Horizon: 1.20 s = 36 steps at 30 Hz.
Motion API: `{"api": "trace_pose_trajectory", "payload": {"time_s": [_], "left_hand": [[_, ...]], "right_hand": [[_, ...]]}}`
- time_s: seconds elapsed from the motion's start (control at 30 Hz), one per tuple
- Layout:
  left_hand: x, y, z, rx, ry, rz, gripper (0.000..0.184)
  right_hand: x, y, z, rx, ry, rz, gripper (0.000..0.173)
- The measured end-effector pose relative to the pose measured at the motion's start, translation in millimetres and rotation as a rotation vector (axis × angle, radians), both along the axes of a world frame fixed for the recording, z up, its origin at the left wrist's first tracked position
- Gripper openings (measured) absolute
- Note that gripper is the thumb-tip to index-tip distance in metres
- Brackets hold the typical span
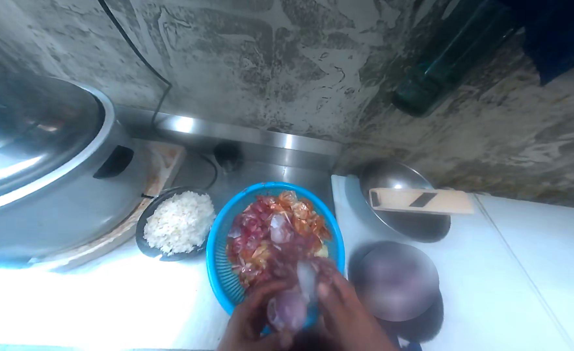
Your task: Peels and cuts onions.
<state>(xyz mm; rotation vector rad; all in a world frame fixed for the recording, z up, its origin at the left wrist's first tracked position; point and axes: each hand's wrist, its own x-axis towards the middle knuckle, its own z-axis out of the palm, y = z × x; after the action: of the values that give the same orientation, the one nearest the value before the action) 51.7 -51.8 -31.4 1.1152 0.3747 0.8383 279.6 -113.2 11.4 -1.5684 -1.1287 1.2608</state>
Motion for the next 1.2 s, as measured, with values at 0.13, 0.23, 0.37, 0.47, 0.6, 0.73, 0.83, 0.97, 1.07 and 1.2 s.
{"api": "trace_pose_trajectory", "payload": {"time_s": [0.13, 0.23, 0.37, 0.47, 0.6, 0.73, 0.83, 0.97, 1.07, 1.2], "left_hand": [[0.7, 6.6, -1.5, 0.031, -0.113, 0.032, 0.064], [0.2, 7.2, -7.1, -0.086, -0.122, 0.037, 0.066], [5.8, 3.7, -5.4, -0.336, -0.179, 0.025, 0.064], [9.9, 1.6, -3.2, -0.331, -0.156, 0.052, 0.058], [9.6, 0.7, -1.4, -0.332, -0.171, 0.027, 0.049], [8.3, -1.8, -3.4, -0.28, -0.207, -0.056, 0.051], [9.5, -3.7, -3.7, -0.307, -0.234, -0.033, 0.054], [13.7, 0.1, -3.8, -0.362, -0.231, 0.056, 0.053], [11.7, 0.2, -3.6, -0.385, -0.145, 0.121, 0.06], [11.2, -0.2, -0.7, -0.216, -0.054, 0.187, 0.06]], "right_hand": [[5.6, 1.5, -2.8, -0.043, -0.001, -0.088, 0.036], [4.6, -4.7, 8.9, 0.004, -0.023, 0.104, 0.044], [-2.8, -6.3, 17.2, 0.109, -0.086, 0.304, 0.061], [-6.5, -4.9, 14.9, 0.148, -0.164, 0.376, 0.059], [-10.7, -4.8, 12.6, 0.189, -0.252, 0.333, 0.055], [-8.6, -1.9, 13.6, 0.141, -0.136, 0.291, 0.05], [-9.3, -3.1, 13.8, 0.132, -0.068, 0.234, 0.05], [-9.1, -6.3, 19.4, 0.255, -0.063, 0.229, 0.051], [-8.6, -4.8, 23.8, 0.176, -0.192, 0.188, 0.052], [-6.8, -5.0, 25.9, -0.014, -0.256, 0.252, 0.081]]}}
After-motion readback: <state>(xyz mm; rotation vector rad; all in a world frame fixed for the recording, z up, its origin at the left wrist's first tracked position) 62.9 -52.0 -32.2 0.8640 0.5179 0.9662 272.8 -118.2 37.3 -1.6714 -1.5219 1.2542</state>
